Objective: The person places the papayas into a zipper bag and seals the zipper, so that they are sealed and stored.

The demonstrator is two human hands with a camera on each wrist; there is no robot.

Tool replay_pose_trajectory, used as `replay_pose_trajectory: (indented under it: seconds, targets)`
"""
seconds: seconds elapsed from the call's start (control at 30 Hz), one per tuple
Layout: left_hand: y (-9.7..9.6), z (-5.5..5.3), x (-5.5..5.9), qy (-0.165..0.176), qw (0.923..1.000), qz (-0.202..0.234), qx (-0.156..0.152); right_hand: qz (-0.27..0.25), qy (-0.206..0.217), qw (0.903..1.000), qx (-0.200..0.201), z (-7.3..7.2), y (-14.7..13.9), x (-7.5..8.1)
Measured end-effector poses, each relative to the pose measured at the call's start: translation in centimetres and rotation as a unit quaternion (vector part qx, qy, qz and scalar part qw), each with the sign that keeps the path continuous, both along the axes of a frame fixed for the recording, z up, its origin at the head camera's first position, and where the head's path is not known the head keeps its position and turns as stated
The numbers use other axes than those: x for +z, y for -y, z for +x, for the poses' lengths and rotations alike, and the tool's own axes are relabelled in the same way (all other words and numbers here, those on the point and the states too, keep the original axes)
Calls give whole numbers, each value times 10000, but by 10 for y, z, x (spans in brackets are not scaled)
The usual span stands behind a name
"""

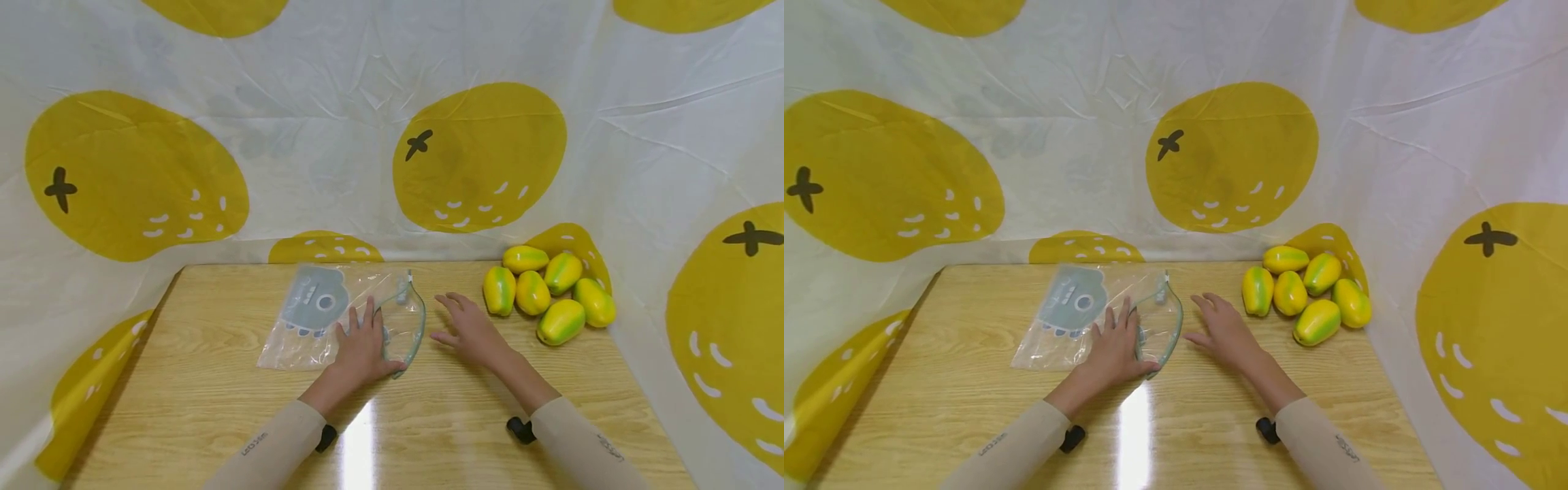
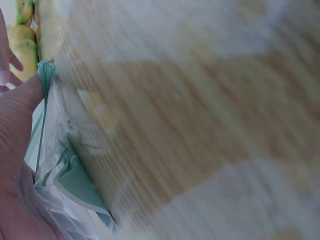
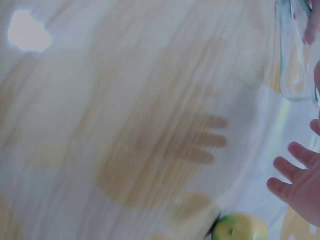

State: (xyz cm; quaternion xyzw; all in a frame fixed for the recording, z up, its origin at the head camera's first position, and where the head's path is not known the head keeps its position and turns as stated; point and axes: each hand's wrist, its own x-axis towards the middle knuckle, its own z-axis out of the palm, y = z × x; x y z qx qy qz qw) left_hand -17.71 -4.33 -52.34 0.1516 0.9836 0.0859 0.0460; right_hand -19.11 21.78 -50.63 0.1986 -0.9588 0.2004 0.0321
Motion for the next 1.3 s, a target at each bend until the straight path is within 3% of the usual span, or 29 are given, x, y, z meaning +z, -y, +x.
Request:
replay_pose_trajectory:
  seconds: [0.33, 0.57, 0.9, 1.3]
  targets:
    - [1, 0, -1, -6, 10000, 17, 3, -712, -576, 9917, -905, -11, -44, 20]
    - [2, 0, -1, -74, 10000, 53, -36, -682, -142, 9868, -1458, -24, -74, 22]
    - [2, 3, -3, -110, 9998, 108, -92, -561, 158, 9860, -1563, -30, -82, 12]
    - [2, 4, -3, -198, 9997, 29, -167, -357, -323, 9889, -1408, -35, -74, 2]
